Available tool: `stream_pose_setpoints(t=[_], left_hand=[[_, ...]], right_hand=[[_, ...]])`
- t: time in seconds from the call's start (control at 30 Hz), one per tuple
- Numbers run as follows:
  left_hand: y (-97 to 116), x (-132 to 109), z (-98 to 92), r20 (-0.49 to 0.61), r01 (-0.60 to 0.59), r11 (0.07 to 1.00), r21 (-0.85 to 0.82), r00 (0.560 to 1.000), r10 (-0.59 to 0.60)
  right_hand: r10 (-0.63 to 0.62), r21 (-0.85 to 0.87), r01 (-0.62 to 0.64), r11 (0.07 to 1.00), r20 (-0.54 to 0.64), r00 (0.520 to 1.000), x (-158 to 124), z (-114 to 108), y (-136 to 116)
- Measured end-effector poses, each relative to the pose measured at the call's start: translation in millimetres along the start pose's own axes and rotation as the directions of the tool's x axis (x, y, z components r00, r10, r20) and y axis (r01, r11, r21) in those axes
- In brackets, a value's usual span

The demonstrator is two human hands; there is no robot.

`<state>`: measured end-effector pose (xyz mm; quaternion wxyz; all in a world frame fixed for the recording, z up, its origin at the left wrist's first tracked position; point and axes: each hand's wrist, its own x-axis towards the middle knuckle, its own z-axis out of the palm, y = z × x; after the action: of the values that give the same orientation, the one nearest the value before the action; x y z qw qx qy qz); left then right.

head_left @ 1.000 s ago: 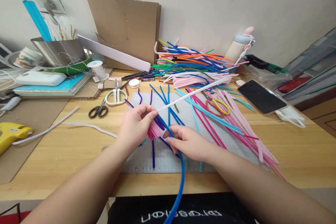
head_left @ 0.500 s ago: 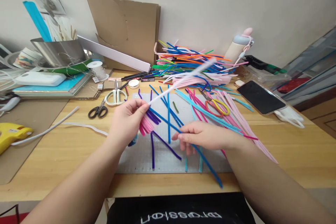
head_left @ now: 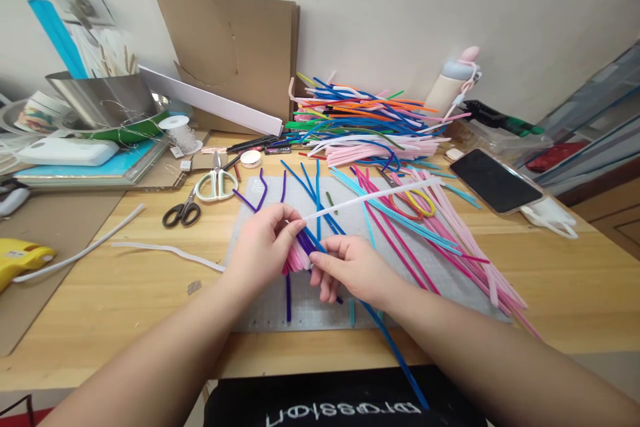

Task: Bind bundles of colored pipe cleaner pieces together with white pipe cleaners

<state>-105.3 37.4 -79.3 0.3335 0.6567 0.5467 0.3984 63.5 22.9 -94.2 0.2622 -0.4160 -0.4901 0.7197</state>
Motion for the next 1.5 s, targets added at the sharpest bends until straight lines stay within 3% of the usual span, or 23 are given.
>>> stream_pose_setpoints(t=[0.13, 0.23, 0.3, 0.37, 0.53, 0.77, 1.2, 1.5], left_hand=[[-0.2, 1.0, 0.0, 0.027, 0.000, 0.998, -0.060, 1.000, 0.002], [4.3, 2.4, -3.9, 0.161, 0.107, 0.989, -0.105, 0.983, -0.090], [8.1, 2.9, -7.3, 0.269, 0.154, 0.987, -0.039, 0.953, -0.138], [10.8, 3.4, -10.4, 0.311, 0.198, 0.980, -0.016, 0.933, -0.183], [8.6, 6.8, -16.5, 0.322, 0.288, 0.952, -0.100, 0.915, -0.243], [4.7, 7.6, -19.7, 0.300, 0.276, 0.945, -0.175, 0.929, -0.216], [13.9, 6.9, -20.8, 0.352, 0.376, 0.869, -0.323, 0.900, -0.259], [19.0, 5.2, -20.9, 0.382, 0.417, 0.834, -0.361, 0.882, -0.276]], right_hand=[[-0.016, -0.050, 0.014, 0.999, -0.044, 0.999, -1.6, -0.5, -1.8], [-0.041, -0.075, 0.037, 0.996, -0.052, 0.998, -1.8, -1.8, -1.9], [-0.050, -0.105, 0.045, 0.993, -0.048, 0.998, -1.5, -2.6, -1.2], [-0.051, -0.139, 0.045, 0.989, -0.040, 0.998, -0.9, -3.1, 0.0], [-0.085, -0.034, 0.084, 0.996, -0.027, 0.996, 1.0, -4.5, 1.6], [-0.137, 0.052, 0.135, 0.989, 0.031, 0.990, 1.1, -6.8, 2.2], [-0.081, 0.337, 0.060, 0.940, 0.049, 0.996, -1.2, -4.1, -3.3], [-0.129, 0.388, 0.104, 0.916, 0.038, 0.991, -1.4, -4.7, -2.2]])
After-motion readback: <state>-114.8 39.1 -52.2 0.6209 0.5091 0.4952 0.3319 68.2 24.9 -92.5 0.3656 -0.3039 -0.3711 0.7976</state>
